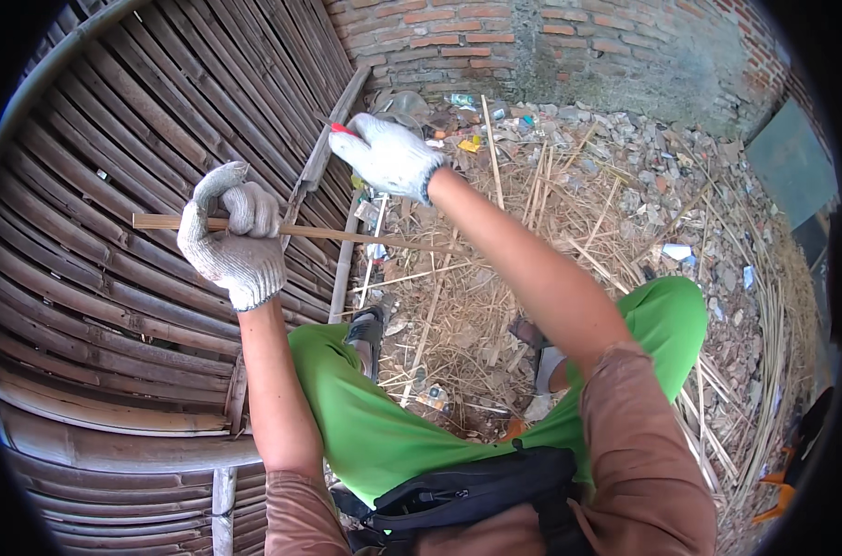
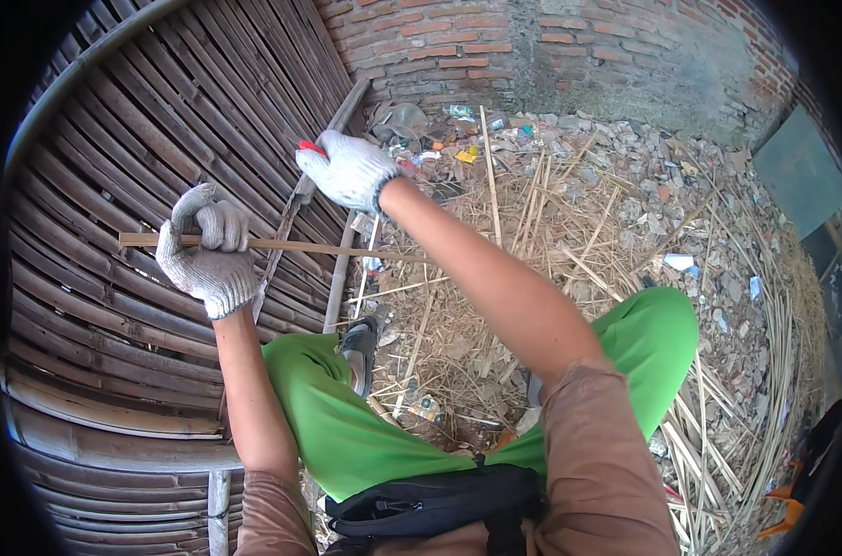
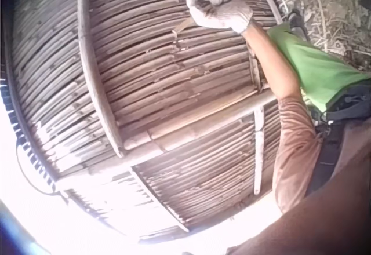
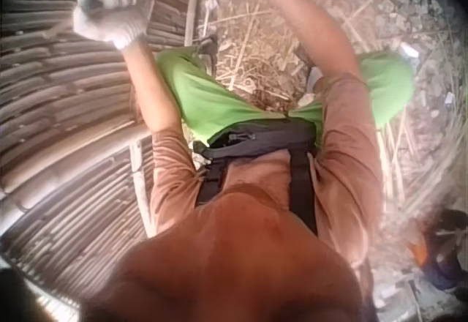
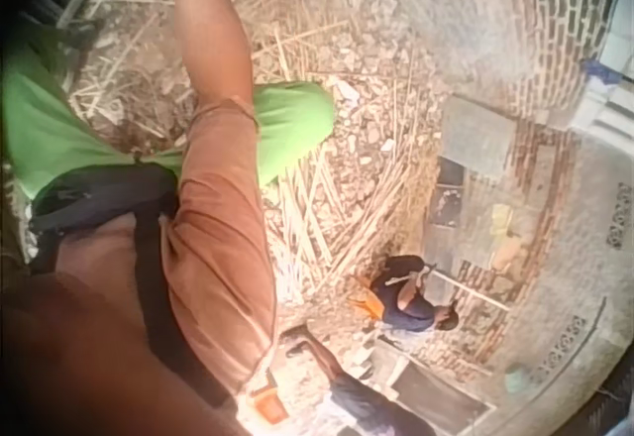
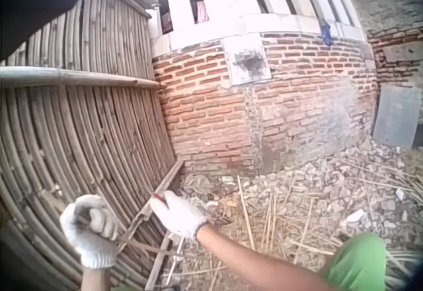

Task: The person splits thin bamboo strips using a utility knife while wearing gloves in a workshop.

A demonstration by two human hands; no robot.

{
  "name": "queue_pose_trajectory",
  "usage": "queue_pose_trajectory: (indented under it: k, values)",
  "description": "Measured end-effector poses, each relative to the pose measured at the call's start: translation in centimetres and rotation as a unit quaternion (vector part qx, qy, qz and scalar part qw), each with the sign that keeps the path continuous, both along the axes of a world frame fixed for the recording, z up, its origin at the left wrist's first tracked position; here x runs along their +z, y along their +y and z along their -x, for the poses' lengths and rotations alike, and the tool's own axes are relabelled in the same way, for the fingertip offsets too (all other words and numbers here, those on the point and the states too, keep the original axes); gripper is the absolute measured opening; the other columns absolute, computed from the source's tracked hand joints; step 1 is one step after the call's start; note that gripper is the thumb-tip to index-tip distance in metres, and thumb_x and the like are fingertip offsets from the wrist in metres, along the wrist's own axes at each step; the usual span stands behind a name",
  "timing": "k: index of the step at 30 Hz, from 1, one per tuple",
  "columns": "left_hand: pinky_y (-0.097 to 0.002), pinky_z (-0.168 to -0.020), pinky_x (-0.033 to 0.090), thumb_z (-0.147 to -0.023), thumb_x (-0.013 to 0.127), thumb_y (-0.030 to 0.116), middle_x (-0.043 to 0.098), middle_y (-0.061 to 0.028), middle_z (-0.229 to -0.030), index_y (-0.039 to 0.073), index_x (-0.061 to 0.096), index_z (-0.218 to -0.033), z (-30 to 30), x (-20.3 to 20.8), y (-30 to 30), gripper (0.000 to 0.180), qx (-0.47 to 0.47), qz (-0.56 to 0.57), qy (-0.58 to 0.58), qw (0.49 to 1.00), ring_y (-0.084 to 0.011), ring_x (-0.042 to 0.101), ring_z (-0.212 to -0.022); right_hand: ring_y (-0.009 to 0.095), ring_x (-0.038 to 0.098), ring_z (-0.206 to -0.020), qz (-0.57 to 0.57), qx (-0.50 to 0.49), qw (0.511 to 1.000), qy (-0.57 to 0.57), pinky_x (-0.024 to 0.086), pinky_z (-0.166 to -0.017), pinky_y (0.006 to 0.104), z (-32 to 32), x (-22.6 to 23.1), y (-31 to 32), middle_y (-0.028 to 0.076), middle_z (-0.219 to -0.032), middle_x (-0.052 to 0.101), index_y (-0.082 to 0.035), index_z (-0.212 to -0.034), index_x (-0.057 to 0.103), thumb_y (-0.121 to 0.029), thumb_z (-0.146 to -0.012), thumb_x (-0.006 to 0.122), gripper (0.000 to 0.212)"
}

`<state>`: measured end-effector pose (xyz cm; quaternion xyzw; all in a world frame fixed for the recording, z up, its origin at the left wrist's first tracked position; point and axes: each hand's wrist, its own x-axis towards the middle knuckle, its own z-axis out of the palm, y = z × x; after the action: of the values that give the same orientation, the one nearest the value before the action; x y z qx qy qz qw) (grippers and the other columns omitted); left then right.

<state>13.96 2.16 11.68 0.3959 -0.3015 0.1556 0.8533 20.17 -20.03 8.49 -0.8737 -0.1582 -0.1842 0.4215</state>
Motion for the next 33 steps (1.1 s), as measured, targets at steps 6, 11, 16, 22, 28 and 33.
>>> queue_pose_trajectory:
  k: [6, 11, 16, 22, 28, 33]
  values:
    - [-0.0309, -0.048, 0.022, -0.103, 0.057, 0.045, 0.029, 0.0037, -0.059, -0.006, 0.073, -0.111, -0.1, -0.4, -0.4, 0.054, 0.042, -0.036, 0.037, 0.998, -0.0127, 0.028, -0.052, 0.012, 0.057, -0.054, -0.407, 0.095, 0.858, 0.301, 0.046, -0.051, 0.0325, 7.0, -14.9, 4.6, 0.001, -0.067, 0.060, -0.006, -0.116, 0.067, -0.061, -0.108, 0.056, 0.057]
    - [-0.0323, -0.054, 0.024, -0.103, 0.057, 0.045, 0.030, 0.0022, -0.064, -0.007, 0.072, -0.114, 0.3, -1.1, -1.2, 0.055, 0.080, -0.020, 0.090, 0.993, -0.0144, 0.029, -0.058, 0.034, 0.068, -0.077, -0.327, -0.021, 0.914, 0.240, 0.053, -0.071, 0.0452, 8.0, -19.9, 6.0, 0.016, -0.081, 0.069, -0.003, -0.115, 0.069, -0.053, -0.110, 0.051, 0.053]
    - [-0.0306, -0.051, 0.024, -0.105, 0.055, 0.046, 0.028, 0.0038, -0.058, -0.007, 0.072, -0.112, 1.6, -1.7, 0.3, 0.056, -0.046, -0.041, 0.056, 0.997, -0.0127, 0.027, -0.053, 0.045, 0.070, -0.092, -0.254, 0.048, 0.934, 0.247, 0.054, -0.081, 0.0529, 6.2, -20.5, 6.8, 0.024, -0.096, 0.074, -0.004, -0.116, 0.069, -0.053, -0.111, 0.047, 0.053]
    - [-0.0290, -0.049, 0.030, -0.108, 0.052, 0.042, 0.029, 0.0053, -0.055, -0.003, 0.072, -0.109, 3.1, -1.8, 1.2, 0.050, -0.056, -0.065, -0.010, 0.996, -0.0107, 0.029, -0.049, 0.048, 0.070, -0.094, -0.174, 0.006, 0.970, 0.169, 0.054, -0.079, 0.0568, 8.5, -19.1, 7.2, 0.025, -0.095, 0.074, -0.006, -0.120, 0.069, -0.056, -0.111, 0.045, 0.056]
    - [-0.0302, -0.047, 0.032, -0.110, 0.048, 0.038, 0.032, 0.0053, -0.055, -0.002, 0.070, -0.106, 5.3, -3.3, -0.1, 0.046, 0.032, -0.089, -0.018, 0.995, -0.0110, 0.032, -0.047, 0.048, 0.070, -0.075, -0.259, 0.085, 0.955, 0.120, 0.054, -0.070, 0.0583, 11.8, -17.3, 8.6, 0.024, -0.080, 0.071, -0.006, -0.105, 0.067, -0.052, -0.111, 0.044, 0.052]
    - [-0.0302, -0.046, 0.034, -0.110, 0.048, 0.036, 0.031, 0.0052, -0.057, -0.001, 0.069, -0.108, 5.7, -3.3, -0.1, 0.043, 0.031, -0.097, -0.021, 0.995, -0.0106, 0.034, -0.049, 0.046, 0.073, -0.078, -0.206, 0.028, 0.959, 0.195, 0.056, -0.071, 0.0565, 11.3, -17.1, 8.2, 0.023, -0.081, 0.073, -0.006, -0.103, 0.069, -0.054, -0.111, 0.043, 0.054]
